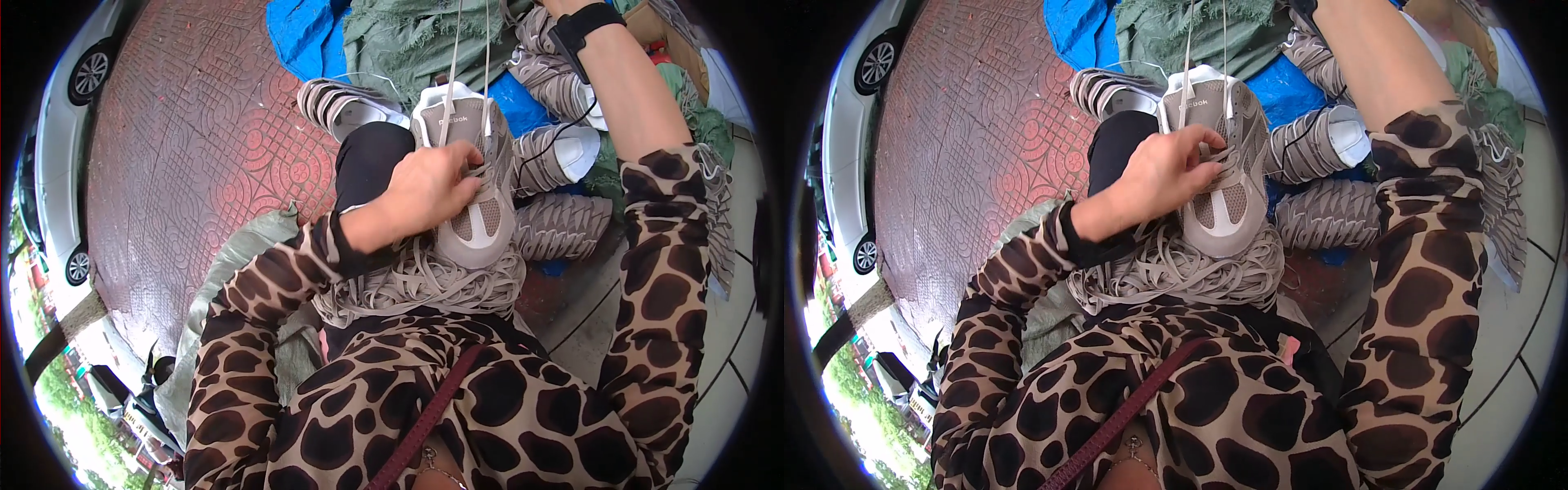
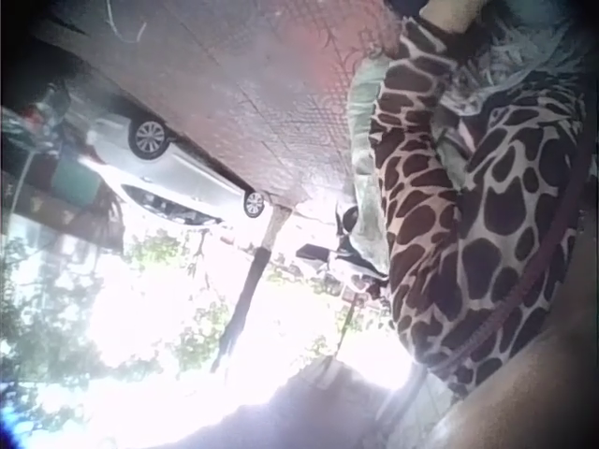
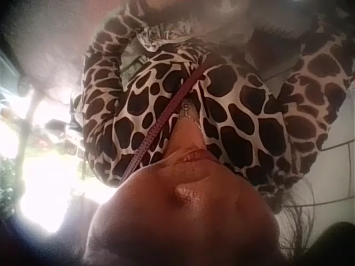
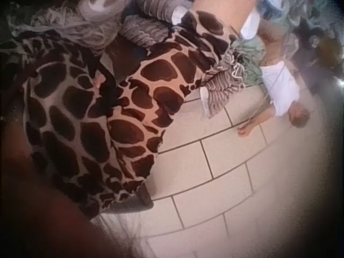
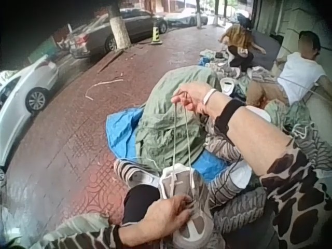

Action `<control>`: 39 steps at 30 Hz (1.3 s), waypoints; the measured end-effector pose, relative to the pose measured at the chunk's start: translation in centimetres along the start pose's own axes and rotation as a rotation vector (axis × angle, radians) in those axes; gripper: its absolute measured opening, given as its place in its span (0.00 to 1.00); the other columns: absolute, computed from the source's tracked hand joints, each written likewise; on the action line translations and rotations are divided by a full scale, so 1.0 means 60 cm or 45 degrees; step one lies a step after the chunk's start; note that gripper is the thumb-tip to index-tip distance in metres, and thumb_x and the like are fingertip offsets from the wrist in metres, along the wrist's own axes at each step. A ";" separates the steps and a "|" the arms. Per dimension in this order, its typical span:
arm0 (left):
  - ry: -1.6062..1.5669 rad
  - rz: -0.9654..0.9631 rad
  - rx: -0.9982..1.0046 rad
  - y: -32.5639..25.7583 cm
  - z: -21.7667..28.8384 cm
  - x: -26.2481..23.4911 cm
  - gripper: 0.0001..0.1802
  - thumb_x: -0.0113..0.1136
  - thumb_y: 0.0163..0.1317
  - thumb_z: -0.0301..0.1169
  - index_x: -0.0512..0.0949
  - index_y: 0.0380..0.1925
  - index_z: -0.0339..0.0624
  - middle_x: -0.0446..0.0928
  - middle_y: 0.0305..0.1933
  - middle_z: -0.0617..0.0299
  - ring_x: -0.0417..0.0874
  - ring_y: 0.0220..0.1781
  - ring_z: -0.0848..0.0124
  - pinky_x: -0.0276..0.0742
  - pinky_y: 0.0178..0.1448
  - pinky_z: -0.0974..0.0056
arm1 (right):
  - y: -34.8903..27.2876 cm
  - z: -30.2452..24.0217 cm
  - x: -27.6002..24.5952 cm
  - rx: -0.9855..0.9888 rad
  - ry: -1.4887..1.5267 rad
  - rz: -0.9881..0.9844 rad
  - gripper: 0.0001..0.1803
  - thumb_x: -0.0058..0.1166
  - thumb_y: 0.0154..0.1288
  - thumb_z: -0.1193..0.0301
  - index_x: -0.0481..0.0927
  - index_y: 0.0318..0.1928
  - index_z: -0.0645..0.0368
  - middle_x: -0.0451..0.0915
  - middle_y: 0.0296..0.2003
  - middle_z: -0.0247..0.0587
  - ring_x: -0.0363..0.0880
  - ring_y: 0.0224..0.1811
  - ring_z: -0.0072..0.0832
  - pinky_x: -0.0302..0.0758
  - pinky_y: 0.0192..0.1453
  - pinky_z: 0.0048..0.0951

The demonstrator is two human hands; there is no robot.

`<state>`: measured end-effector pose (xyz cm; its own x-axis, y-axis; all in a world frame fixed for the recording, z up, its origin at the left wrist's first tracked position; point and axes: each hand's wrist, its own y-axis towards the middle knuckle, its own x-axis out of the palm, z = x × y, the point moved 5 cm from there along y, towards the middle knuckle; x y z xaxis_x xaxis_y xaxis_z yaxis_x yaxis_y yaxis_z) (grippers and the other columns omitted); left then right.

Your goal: Lacing several pairs of athletic shoes while sitting on the ground.

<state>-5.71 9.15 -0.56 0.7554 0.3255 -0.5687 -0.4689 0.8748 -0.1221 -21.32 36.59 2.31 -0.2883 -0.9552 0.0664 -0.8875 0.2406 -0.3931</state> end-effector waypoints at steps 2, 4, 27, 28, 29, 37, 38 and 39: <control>-0.055 -0.109 -0.111 0.027 -0.005 0.002 0.14 0.62 0.51 0.32 0.77 0.38 0.38 0.74 0.17 0.58 0.79 0.22 0.65 0.73 0.29 0.62 | -0.031 -0.012 0.026 -0.052 0.032 0.049 0.11 0.43 0.67 0.68 0.74 0.38 0.64 0.80 0.28 0.41 0.67 0.15 0.16 0.61 0.13 0.17; -0.179 -0.261 -0.267 0.037 -0.009 0.014 0.14 0.62 0.50 0.31 0.77 0.36 0.37 0.75 0.19 0.58 0.79 0.23 0.67 0.74 0.30 0.62 | -0.044 -0.020 0.028 -0.102 0.063 0.102 0.11 0.42 0.68 0.69 0.74 0.38 0.64 0.80 0.29 0.42 0.68 0.16 0.17 0.63 0.14 0.16; 0.547 -0.645 0.170 -0.103 0.027 0.044 0.22 0.58 0.57 0.36 0.73 0.53 0.46 0.78 0.22 0.56 0.81 0.25 0.54 0.76 0.30 0.53 | -0.024 -0.040 0.011 -0.149 -0.057 0.023 0.14 0.35 0.72 0.68 0.72 0.40 0.64 0.81 0.33 0.48 0.65 0.16 0.17 0.62 0.15 0.17; 0.553 -0.636 0.153 -0.104 0.011 0.043 0.22 0.58 0.57 0.36 0.73 0.53 0.46 0.78 0.22 0.56 0.81 0.25 0.54 0.76 0.30 0.53 | -0.020 -0.040 0.016 -0.195 -0.080 0.111 0.14 0.35 0.72 0.68 0.72 0.40 0.64 0.81 0.33 0.47 0.65 0.16 0.17 0.62 0.15 0.17; 0.251 -0.369 0.318 -0.094 0.005 0.022 0.23 0.59 0.58 0.37 0.72 0.54 0.45 0.79 0.27 0.54 0.81 0.30 0.55 0.77 0.33 0.54 | -0.020 -0.042 0.025 -0.201 -0.077 0.094 0.14 0.35 0.72 0.68 0.72 0.40 0.64 0.81 0.33 0.47 0.65 0.16 0.17 0.62 0.15 0.17; -0.907 -0.193 0.246 0.059 0.013 -0.083 0.19 0.44 0.70 0.42 0.78 0.38 0.38 0.76 0.46 0.56 0.76 0.52 0.63 0.63 0.63 0.59 | -0.154 -0.110 0.207 0.276 0.502 -0.799 0.16 0.42 0.72 0.61 0.75 0.38 0.62 0.80 0.30 0.41 0.71 0.19 0.18 0.65 0.20 0.18; -0.906 -0.189 0.248 0.065 0.012 -0.092 0.19 0.44 0.70 0.42 0.78 0.38 0.38 0.76 0.46 0.56 0.76 0.52 0.63 0.63 0.63 0.59 | -0.170 -0.110 0.221 0.042 0.014 -0.695 0.17 0.43 0.71 0.60 0.76 0.39 0.63 0.81 0.30 0.41 0.74 0.21 0.20 0.68 0.21 0.19; -1.049 -0.121 0.260 0.069 0.006 -0.110 0.20 0.44 0.70 0.42 0.79 0.35 0.37 0.78 0.43 0.57 0.77 0.48 0.66 0.65 0.60 0.61 | -0.185 -0.115 0.229 -0.192 -0.469 -0.571 0.18 0.44 0.71 0.59 0.76 0.40 0.63 0.81 0.30 0.41 0.76 0.22 0.22 0.71 0.23 0.19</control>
<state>-12.50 10.77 3.00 0.9162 0.3354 0.2191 -0.3547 0.9334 0.0546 -17.93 21.97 13.88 0.2457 -0.9596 -0.1369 -0.9428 -0.2037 -0.2640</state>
